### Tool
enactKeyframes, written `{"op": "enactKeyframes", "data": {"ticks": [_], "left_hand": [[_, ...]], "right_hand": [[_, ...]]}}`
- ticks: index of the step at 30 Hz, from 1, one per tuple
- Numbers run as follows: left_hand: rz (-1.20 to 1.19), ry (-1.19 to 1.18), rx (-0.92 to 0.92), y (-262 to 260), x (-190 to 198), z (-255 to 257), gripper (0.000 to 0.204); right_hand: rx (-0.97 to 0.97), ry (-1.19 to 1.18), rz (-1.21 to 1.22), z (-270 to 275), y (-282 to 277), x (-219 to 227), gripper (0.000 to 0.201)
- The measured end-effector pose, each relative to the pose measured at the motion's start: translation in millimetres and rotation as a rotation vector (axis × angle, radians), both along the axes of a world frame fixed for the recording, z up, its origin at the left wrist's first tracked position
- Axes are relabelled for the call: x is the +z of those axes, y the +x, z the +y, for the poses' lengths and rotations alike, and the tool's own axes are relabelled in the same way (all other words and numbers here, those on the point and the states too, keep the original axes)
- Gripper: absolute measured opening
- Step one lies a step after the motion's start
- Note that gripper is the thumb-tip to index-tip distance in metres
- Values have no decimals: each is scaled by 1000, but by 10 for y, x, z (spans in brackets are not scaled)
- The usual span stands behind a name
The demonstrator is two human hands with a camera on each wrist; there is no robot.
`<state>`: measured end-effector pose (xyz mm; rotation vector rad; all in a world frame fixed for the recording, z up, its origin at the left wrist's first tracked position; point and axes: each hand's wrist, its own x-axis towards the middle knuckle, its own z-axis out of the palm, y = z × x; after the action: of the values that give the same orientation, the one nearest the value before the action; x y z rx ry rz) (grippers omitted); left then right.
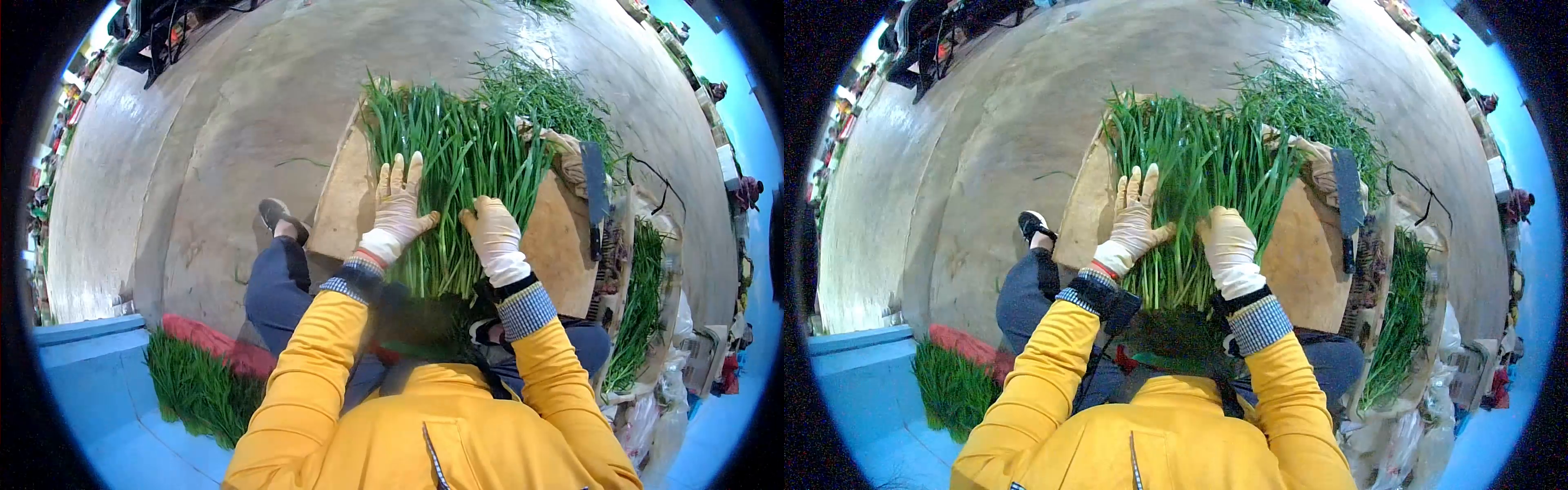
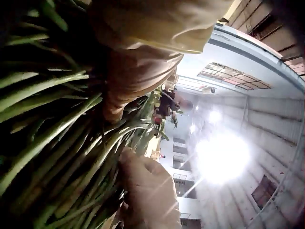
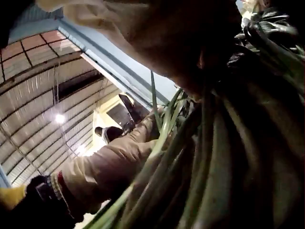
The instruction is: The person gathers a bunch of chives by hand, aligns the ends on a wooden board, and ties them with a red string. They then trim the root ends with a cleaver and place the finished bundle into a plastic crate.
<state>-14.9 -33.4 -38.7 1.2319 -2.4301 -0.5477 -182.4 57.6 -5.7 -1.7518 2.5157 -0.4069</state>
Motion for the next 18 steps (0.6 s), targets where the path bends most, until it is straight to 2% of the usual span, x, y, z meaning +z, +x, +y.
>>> {"op": "enactKeyframes", "data": {"ticks": [2, 4, 6, 7, 8, 10, 11, 12, 14, 15, 16, 17, 18], "left_hand": [[22, 31, 8, -5, 45, 29, 112], [-17, 36, 3, -22, 38, 13, 111], [-28, 6, -21, -20, 3, 1, 110], [-43, 10, -39, -12, 43, -5, 107], [-45, 7, -38, 3, 75, -14, 107], [82, -141, -46, 30, 174, -29, 102], [208, -103, 20, 24, 241, -53, 96], [363, -252, 22, 0, 305, -83, 85], [353, -329, -184, -126, 622, -28, 73], [194, -366, -279, -261, 666, 119, 67], [33, -404, -369, -406, 695, 293, 61], [43, -400, -495, -517, 420, 349, 57], [-167, -260, -604, -575, 335, 392, 57]], "right_hand": [[-68, 31, -311, 31, -36, 59, 33], [-96, 11, -313, 93, -58, 147, 34], [-151, 29, -564, 139, -72, 223, 35], [-140, -59, -742, 136, -70, 197, 34], [-138, -62, -745, 176, -71, 176, 34], [-204, -242, -1123, 293, -39, 232, 30], [-203, -264, -1111, 352, -51, 254, 23], [-212, -265, -1116, 423, -53, 276, 23], [-73, -459, -835, 559, -43, 302, 16], [9, -485, -734, 639, -86, 157, 9], [102, -467, -553, 725, 49, 469, 5], [233, -470, -545, 793, 126, 582, 9], [359, -470, -533, 881, 171, 653, 15]]}}
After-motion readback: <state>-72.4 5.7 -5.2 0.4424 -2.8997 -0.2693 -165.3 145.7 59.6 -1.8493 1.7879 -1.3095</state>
